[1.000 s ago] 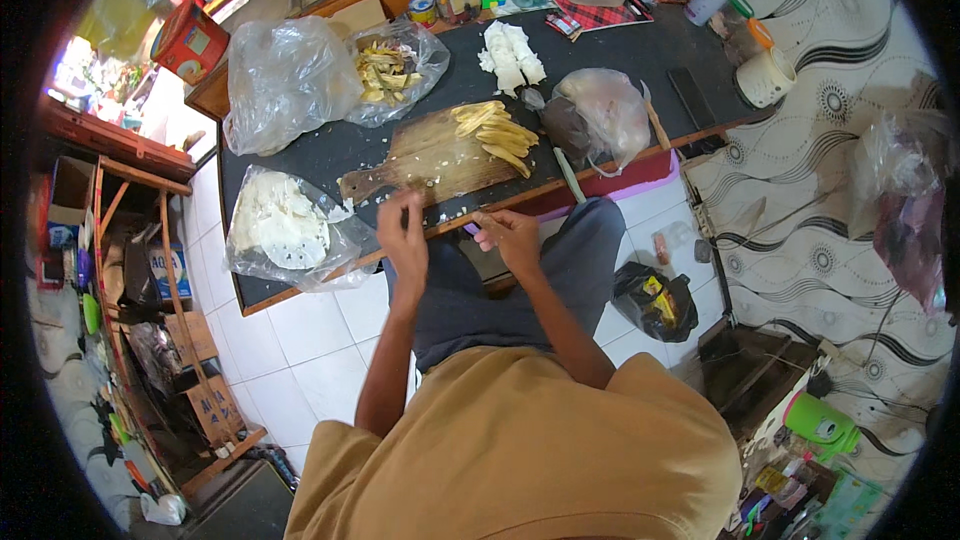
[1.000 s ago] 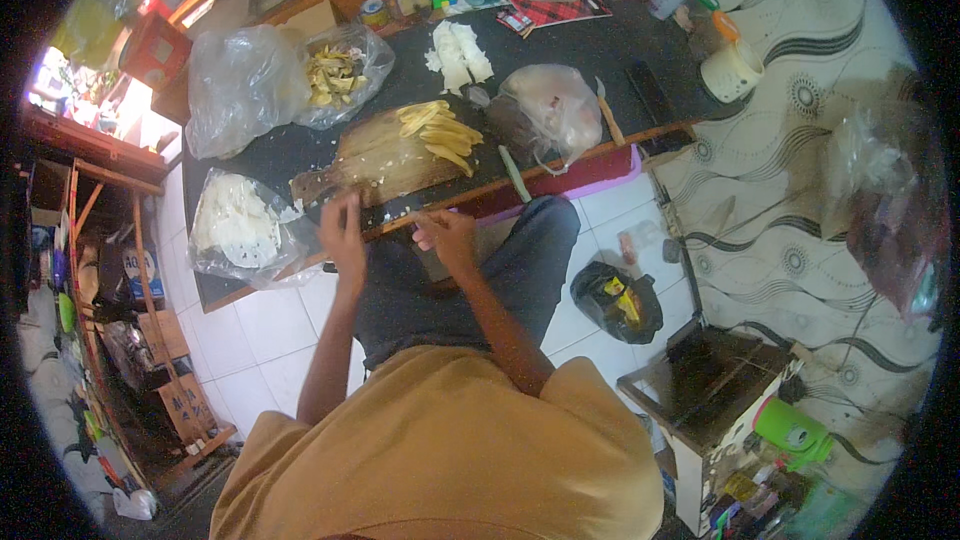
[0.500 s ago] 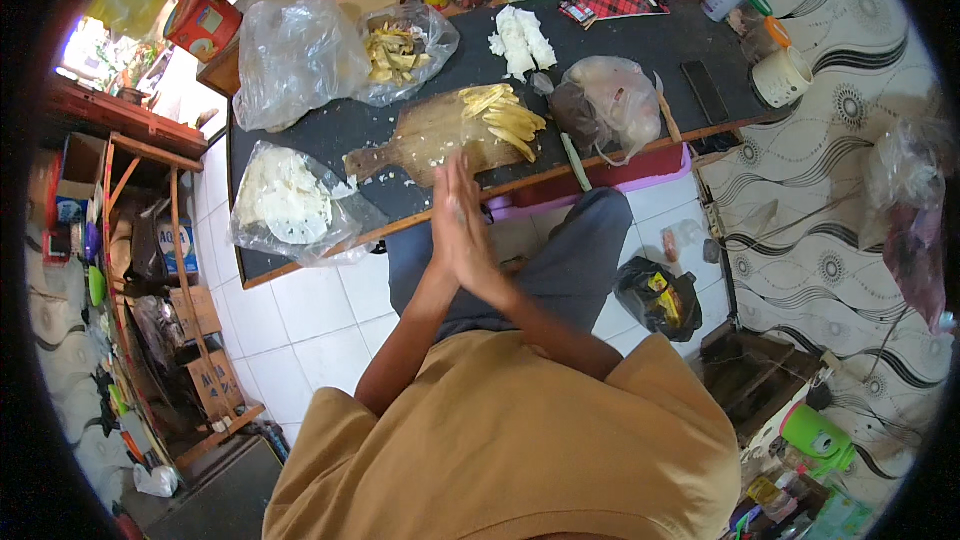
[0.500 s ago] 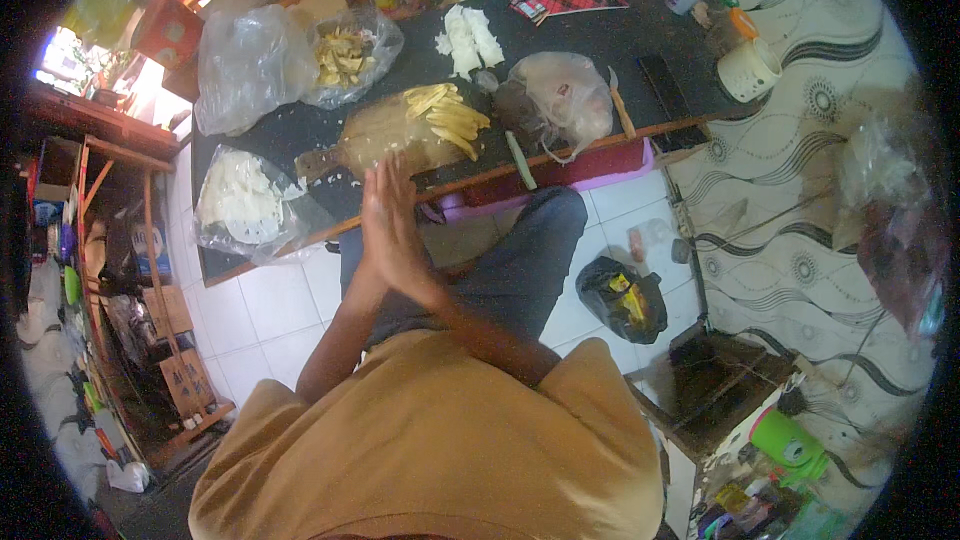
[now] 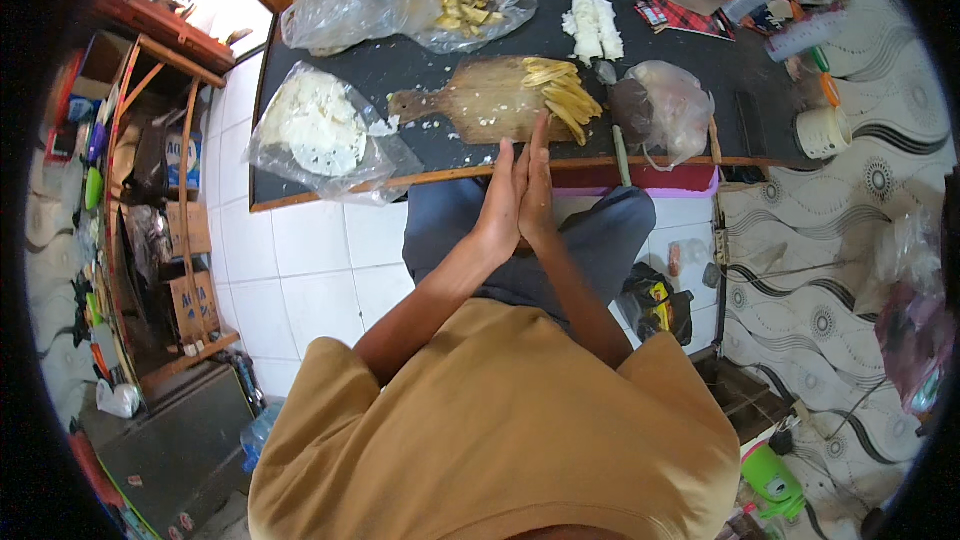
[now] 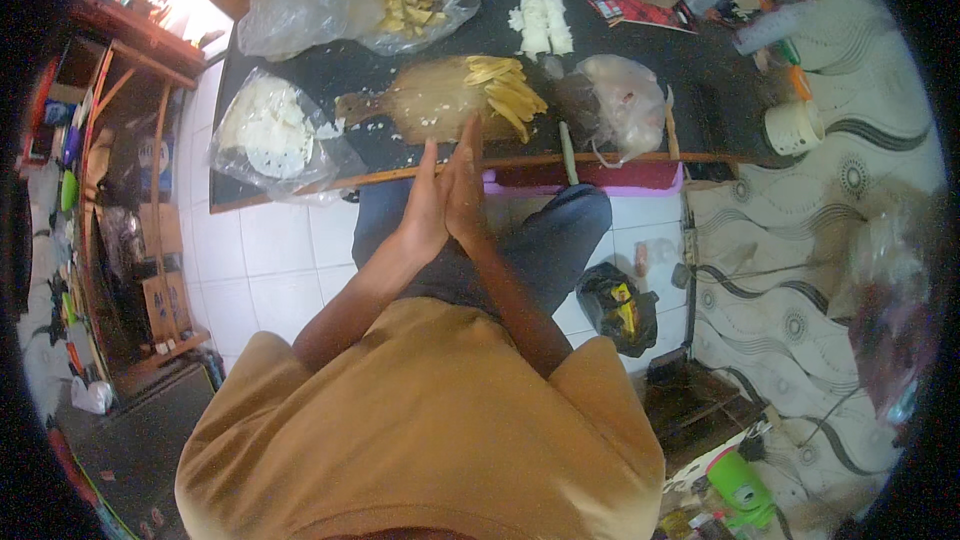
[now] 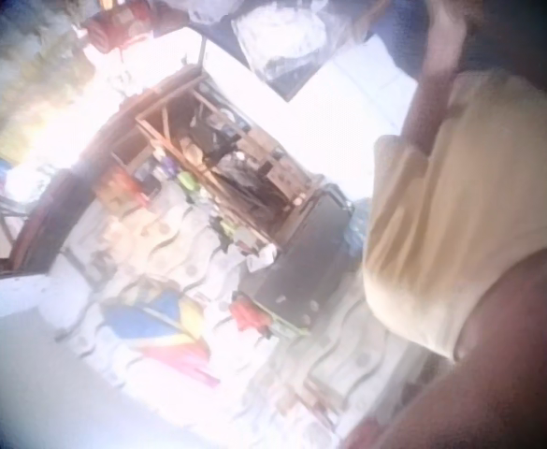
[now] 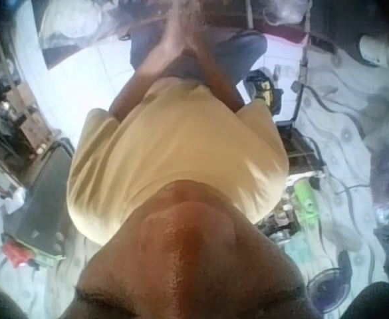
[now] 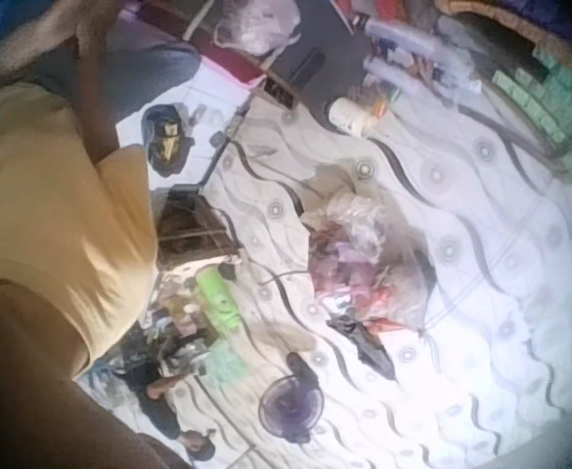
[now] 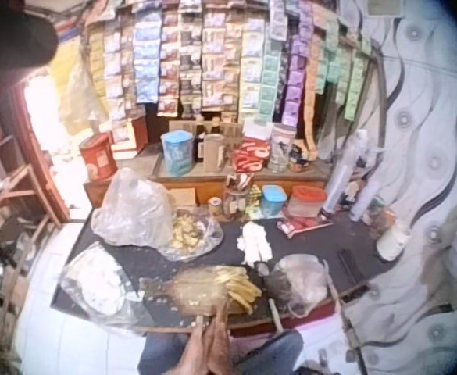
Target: The person prepares food items by hand on a table. They flatten a white dough-like sheet, place yellow strips on top, sprinkle a dark powder, and fold the sheet to enclose the filling. The process is repeated for multiple units.
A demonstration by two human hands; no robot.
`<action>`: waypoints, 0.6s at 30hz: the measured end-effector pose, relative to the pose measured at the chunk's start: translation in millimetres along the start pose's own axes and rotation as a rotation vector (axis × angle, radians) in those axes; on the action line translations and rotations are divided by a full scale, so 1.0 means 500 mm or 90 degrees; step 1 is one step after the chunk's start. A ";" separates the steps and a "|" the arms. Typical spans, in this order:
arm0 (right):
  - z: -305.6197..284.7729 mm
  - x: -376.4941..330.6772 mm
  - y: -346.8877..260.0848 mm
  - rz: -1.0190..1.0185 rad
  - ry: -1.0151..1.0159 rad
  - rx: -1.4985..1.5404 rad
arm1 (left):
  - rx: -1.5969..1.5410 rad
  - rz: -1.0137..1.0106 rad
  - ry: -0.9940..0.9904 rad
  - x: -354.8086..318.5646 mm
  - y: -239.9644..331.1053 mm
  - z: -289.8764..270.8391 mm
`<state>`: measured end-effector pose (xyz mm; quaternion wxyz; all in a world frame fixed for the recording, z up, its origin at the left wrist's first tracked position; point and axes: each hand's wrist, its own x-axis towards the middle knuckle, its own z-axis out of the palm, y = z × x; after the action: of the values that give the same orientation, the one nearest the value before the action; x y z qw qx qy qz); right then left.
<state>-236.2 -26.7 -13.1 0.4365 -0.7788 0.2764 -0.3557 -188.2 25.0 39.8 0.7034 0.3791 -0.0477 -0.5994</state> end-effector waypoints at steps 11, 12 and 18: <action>-0.042 -0.003 -0.013 -0.013 -0.014 0.082 | -0.079 -0.060 -0.001 -0.033 -0.002 0.024; -0.021 -0.028 -0.010 -0.042 -0.030 0.045 | -0.077 -0.046 -0.007 -0.031 -0.006 0.016; -0.018 0.018 -0.027 0.132 -0.004 0.042 | -0.101 -0.015 -0.052 -0.002 -0.071 -0.054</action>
<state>-236.4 -31.2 4.9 0.4973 -0.7323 0.3423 -0.3151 -203.0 39.2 0.1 0.7215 0.2979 -0.0240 -0.6246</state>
